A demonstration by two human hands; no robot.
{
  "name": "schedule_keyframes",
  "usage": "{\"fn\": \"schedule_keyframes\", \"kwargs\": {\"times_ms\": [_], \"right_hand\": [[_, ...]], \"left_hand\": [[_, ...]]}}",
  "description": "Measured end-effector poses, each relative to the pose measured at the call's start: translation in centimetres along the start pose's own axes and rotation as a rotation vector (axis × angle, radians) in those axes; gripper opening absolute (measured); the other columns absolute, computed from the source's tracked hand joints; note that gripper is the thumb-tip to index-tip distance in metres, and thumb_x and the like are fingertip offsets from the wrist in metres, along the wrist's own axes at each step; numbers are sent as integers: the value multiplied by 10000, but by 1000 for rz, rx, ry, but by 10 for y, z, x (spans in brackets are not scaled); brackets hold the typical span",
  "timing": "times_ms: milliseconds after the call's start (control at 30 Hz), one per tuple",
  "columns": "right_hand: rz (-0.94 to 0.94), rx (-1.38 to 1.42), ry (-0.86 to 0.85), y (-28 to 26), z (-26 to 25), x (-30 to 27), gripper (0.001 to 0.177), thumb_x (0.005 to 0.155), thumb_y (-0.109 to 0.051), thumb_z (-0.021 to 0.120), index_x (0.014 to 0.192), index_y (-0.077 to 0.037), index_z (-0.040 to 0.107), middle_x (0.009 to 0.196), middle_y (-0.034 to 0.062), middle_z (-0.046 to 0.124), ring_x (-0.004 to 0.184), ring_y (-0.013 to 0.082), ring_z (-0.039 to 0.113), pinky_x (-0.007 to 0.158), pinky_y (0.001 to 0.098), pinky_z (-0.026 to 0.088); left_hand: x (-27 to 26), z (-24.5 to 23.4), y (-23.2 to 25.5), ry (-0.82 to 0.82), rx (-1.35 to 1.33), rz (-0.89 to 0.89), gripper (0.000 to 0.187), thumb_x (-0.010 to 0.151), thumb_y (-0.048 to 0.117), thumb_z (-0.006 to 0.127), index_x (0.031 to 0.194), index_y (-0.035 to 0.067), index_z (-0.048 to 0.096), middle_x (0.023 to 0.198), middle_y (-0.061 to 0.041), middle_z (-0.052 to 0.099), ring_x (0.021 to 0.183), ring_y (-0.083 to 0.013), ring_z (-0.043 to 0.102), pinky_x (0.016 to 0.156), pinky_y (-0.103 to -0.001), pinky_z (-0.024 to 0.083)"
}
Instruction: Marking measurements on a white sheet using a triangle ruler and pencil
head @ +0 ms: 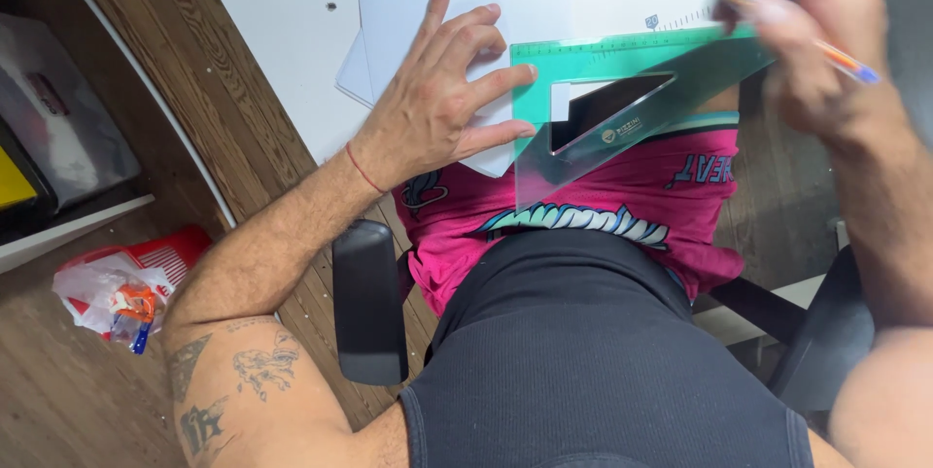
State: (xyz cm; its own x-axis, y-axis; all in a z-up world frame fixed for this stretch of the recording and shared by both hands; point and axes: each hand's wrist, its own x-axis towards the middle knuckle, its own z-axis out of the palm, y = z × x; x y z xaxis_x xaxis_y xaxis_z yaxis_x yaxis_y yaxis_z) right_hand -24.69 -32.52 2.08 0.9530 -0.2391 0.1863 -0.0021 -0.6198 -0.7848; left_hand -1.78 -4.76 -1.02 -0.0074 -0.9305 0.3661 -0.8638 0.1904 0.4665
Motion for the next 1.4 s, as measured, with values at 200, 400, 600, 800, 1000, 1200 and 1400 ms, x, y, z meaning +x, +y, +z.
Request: {"fn": "schedule_keyframes", "kwargs": {"times_ms": [200,400,600,800,1000,1200,1400], "right_hand": [[-45,102,-240,-7,59,72,165,1028,49,691,1176,45,765,1041,120,745,844,148,666,731,247,510],[-44,133,-246,1,82,78,81,963,36,691,1014,1,743,899,72,725,737,107,609,670,224,469],[-114,124,-265,0,82,80,67,951,67,698,983,23,736,908,96,736,784,148,650,703,254,489],[-129,118,-265,0,82,80,70,950,71,699,983,20,735,897,89,731,771,146,638,693,259,477],[-130,102,-268,-1,81,80,78,948,62,698,987,14,745,889,82,732,760,141,636,677,254,473],[-43,255,-231,1,71,71,95,999,82,644,1048,64,724,961,138,722,823,162,638,764,268,510],[-357,-163,-240,6,18,16,294,1044,204,620,1276,42,699,1189,222,711,1058,394,679,976,481,499]], "left_hand": [[1,-3,2,2,-8,-3,433,1051,423,788,1247,49,691,1108,-197,514,1320,-441,541,1192,-722,231],[-1,-2,1,2,60,13,473,1044,470,835,1228,59,690,1126,-206,561,1357,-417,520,1215,-683,231],[-1,-2,1,-1,49,10,473,1039,453,861,1252,65,693,1144,-187,515,1352,-419,532,1216,-683,226],[-1,-1,0,4,52,19,486,1048,474,830,1263,58,701,1161,-210,545,1356,-433,528,1214,-689,224],[-1,-1,0,0,39,11,466,1043,456,840,1255,65,701,1153,-198,531,1358,-426,522,1215,-685,224],[-1,0,-1,8,25,11,461,1058,488,784,1245,75,702,1138,-199,547,1348,-420,529,1218,-683,217],[-2,-3,-5,12,-40,32,437,1057,456,751,1242,63,704,1133,-183,534,1320,-434,553,1215,-690,217]]}}
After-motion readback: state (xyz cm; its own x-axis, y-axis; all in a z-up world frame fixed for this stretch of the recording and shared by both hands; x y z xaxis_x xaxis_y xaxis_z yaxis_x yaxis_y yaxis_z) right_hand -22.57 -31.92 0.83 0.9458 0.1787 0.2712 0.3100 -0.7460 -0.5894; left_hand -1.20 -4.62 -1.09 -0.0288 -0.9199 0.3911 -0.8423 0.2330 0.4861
